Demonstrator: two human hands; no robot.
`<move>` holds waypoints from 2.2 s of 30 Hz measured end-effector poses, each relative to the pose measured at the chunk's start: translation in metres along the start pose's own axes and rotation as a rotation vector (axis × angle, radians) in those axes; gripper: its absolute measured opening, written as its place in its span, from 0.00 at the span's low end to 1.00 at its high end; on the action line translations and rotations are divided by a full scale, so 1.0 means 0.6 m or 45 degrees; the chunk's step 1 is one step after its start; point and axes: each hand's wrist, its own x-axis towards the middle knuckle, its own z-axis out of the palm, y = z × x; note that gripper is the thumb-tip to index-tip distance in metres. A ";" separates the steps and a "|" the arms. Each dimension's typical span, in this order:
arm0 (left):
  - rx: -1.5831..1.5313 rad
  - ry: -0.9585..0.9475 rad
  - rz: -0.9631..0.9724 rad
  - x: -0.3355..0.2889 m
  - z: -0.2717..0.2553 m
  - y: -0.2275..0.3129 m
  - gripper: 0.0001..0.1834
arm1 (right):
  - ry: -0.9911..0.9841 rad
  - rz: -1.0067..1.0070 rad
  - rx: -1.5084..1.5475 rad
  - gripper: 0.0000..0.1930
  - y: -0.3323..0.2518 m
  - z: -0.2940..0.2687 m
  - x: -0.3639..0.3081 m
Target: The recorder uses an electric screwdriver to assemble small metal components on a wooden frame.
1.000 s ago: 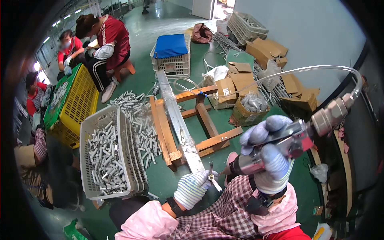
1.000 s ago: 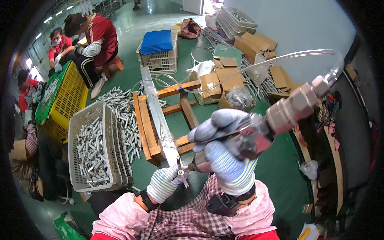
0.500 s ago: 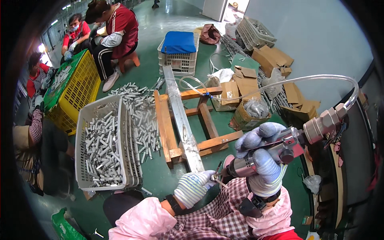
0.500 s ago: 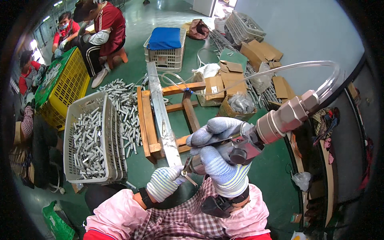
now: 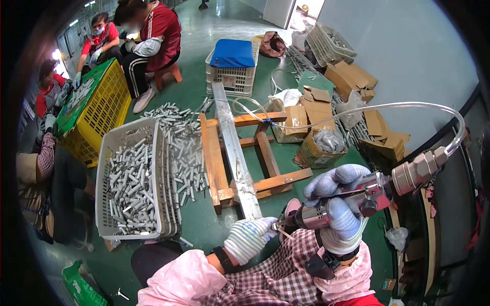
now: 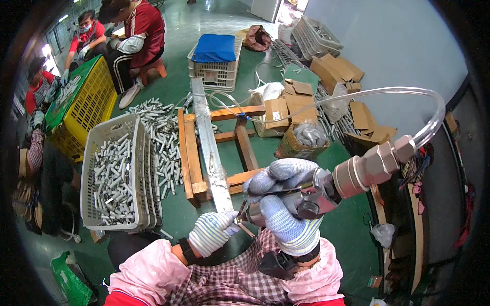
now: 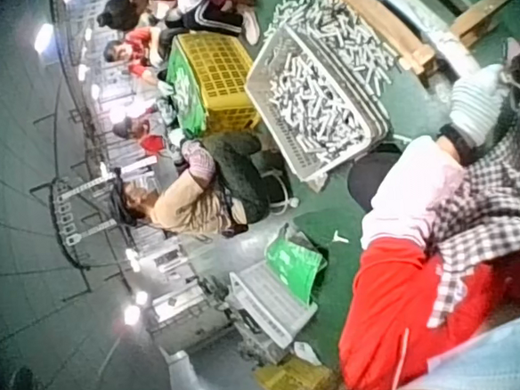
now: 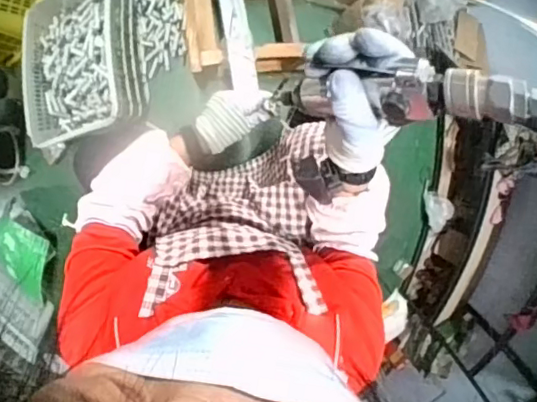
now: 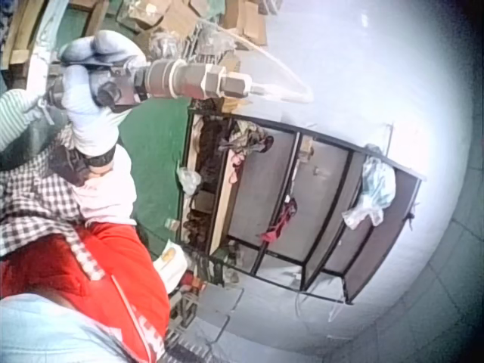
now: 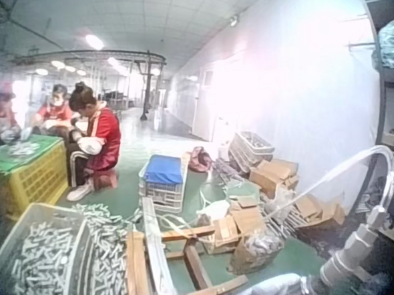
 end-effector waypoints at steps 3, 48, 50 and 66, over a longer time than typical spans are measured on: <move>-0.007 0.015 0.017 0.000 -0.003 0.001 0.15 | -0.020 0.038 -0.067 0.28 -0.002 -0.002 -0.001; -0.009 0.061 0.024 0.003 -0.014 0.008 0.12 | -0.221 0.180 -0.331 0.19 -0.002 0.045 0.030; -0.090 0.035 0.012 0.006 -0.012 0.008 0.12 | -0.217 0.185 -0.336 0.20 0.000 0.044 0.037; -0.071 -0.035 -0.023 0.007 -0.012 0.001 0.16 | -0.235 0.163 -0.272 0.26 0.001 0.024 0.037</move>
